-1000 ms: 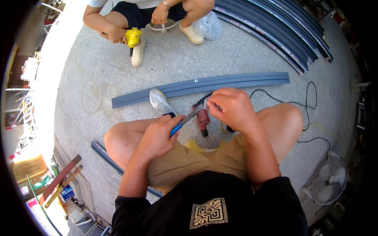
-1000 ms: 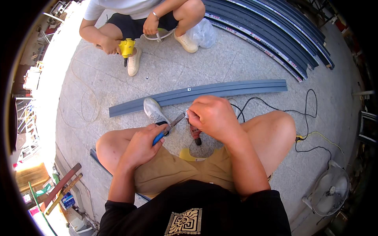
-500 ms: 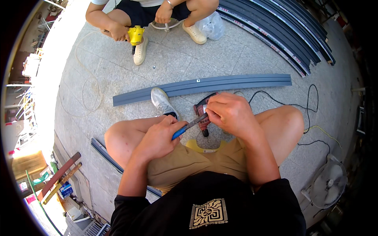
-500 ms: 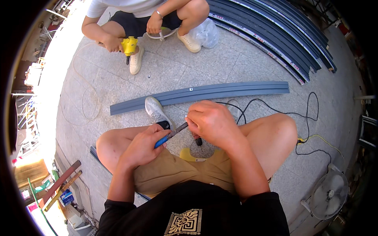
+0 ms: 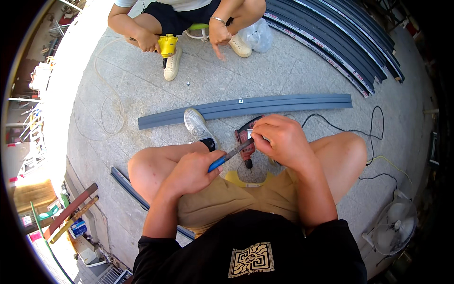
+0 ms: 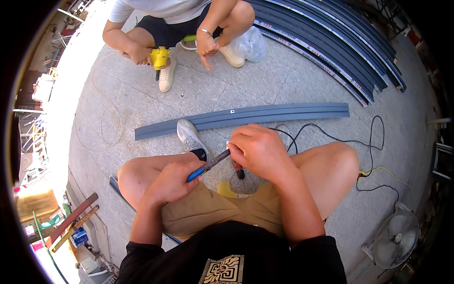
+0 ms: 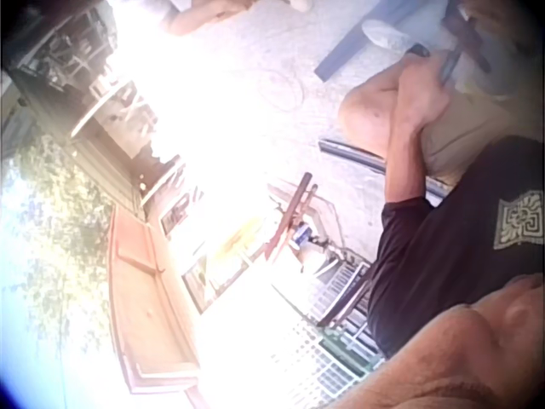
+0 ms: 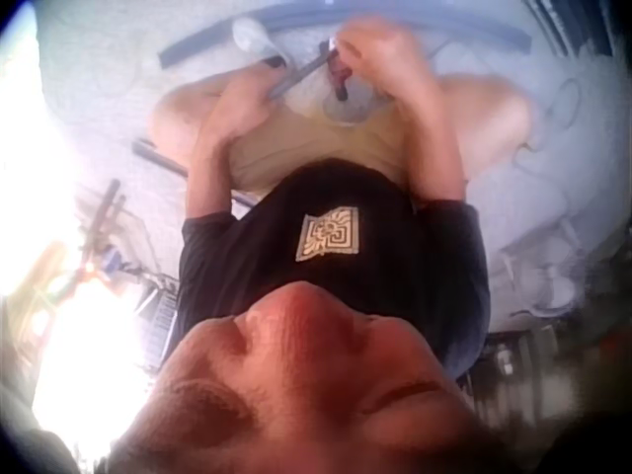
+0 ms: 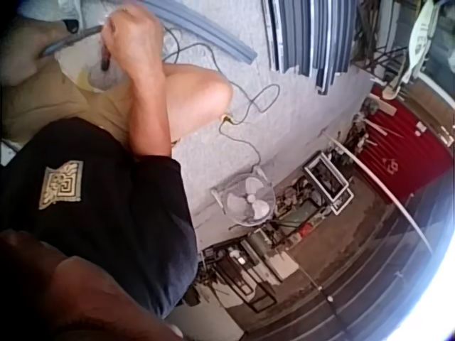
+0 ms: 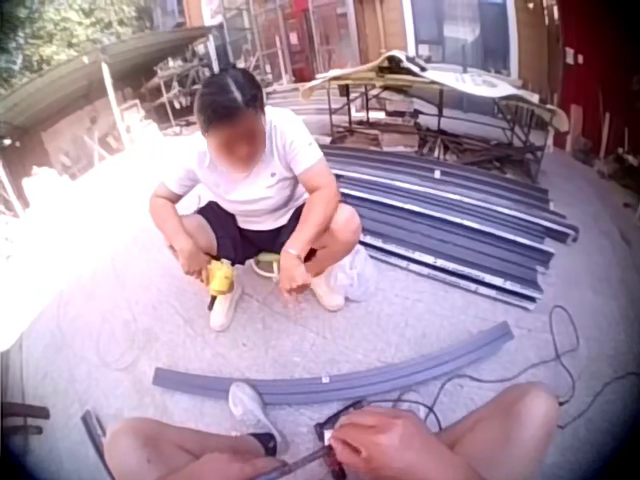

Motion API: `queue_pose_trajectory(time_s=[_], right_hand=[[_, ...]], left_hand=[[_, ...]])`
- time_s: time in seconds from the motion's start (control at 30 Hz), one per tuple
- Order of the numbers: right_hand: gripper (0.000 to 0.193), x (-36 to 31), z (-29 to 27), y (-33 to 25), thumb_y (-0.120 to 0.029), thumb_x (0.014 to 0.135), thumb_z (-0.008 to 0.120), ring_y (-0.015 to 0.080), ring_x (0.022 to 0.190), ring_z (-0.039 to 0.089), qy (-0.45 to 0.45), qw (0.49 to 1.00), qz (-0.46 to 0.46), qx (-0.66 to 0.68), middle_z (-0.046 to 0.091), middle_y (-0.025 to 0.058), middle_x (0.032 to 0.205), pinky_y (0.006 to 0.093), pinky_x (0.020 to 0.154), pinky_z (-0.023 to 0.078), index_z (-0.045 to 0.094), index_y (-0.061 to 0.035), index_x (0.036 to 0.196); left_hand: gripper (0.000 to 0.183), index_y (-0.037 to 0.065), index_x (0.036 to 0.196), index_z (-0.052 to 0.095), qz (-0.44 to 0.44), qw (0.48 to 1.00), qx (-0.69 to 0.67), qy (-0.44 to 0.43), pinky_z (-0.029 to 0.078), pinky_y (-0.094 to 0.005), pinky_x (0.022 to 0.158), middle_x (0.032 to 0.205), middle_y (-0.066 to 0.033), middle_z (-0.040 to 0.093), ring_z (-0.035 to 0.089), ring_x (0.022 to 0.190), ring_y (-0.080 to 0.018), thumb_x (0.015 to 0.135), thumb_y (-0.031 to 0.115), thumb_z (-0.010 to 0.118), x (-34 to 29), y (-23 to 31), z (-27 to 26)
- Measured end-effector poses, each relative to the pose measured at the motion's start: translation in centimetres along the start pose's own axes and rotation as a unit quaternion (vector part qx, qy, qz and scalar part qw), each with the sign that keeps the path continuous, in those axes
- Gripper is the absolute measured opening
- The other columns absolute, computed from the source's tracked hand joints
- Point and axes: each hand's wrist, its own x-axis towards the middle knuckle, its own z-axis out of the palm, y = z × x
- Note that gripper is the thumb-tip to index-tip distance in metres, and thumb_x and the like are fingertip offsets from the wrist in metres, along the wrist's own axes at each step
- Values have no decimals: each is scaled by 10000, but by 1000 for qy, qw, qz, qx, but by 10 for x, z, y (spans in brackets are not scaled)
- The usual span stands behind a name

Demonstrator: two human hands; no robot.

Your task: The person uses a power drill to create holes in a long metal track while holding a small bracket and pliers, then adjusts a large floor fan.

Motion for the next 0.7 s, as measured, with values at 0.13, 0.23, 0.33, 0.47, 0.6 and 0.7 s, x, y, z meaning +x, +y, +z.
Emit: queue_pose_trajectory(time_s=[0.13,0.23,0.33,0.47,0.6,0.7], right_hand=[[99,3,-1,-2,-110,918,780,260,829,726,59,990,118,44,749,78,900,368,705,578,759,-19,884],[138,7,-4,-4,-132,976,761,168,845,716,61,944,291,143,767,61,933,322,733,567,784,-10,1036],[251,1,16,9,-161,1029,738,100,895,681,52,878,375,292,770,48,1012,294,773,556,755,-6,1226],[382,-10,34,11,-185,1081,699,102,957,665,21,838,346,422,759,53,1173,281,813,558,669,-8,1419],[334,-9,29,3,-193,1121,638,76,924,640,-82,777,393,485,757,47,1194,281,774,578,688,-46,1416],[296,-12,30,7,-190,1127,623,71,855,638,-92,779,393,480,769,45,1143,278,742,586,718,-47,1368]], left_hand=[[210,114,1192,669,-16,999,-17,23,531,-610,772,877,-245,715,698,887,-507,1032,250,658,0,0,-1],[199,88,1135,645,-22,998,-37,46,515,-603,764,863,-254,696,684,881,-512,1046,266,658,2,-6,0],[207,79,1125,638,-23,997,-57,54,511,-588,762,867,-258,689,680,882,-507,1049,270,663,3,-8,-2],[228,85,1178,658,0,997,-65,52,517,-575,764,874,-252,695,682,869,-496,1044,268,677,-2,-3,-2],[243,97,1219,670,-16,997,-78,21,521,-572,765,876,-244,702,692,869,-484,1039,259,684,-4,-1,-1],[260,104,1242,675,32,997,-65,30,527,-570,771,882,-238,713,703,884,-475,1032,258,694,-4,-2,2]])
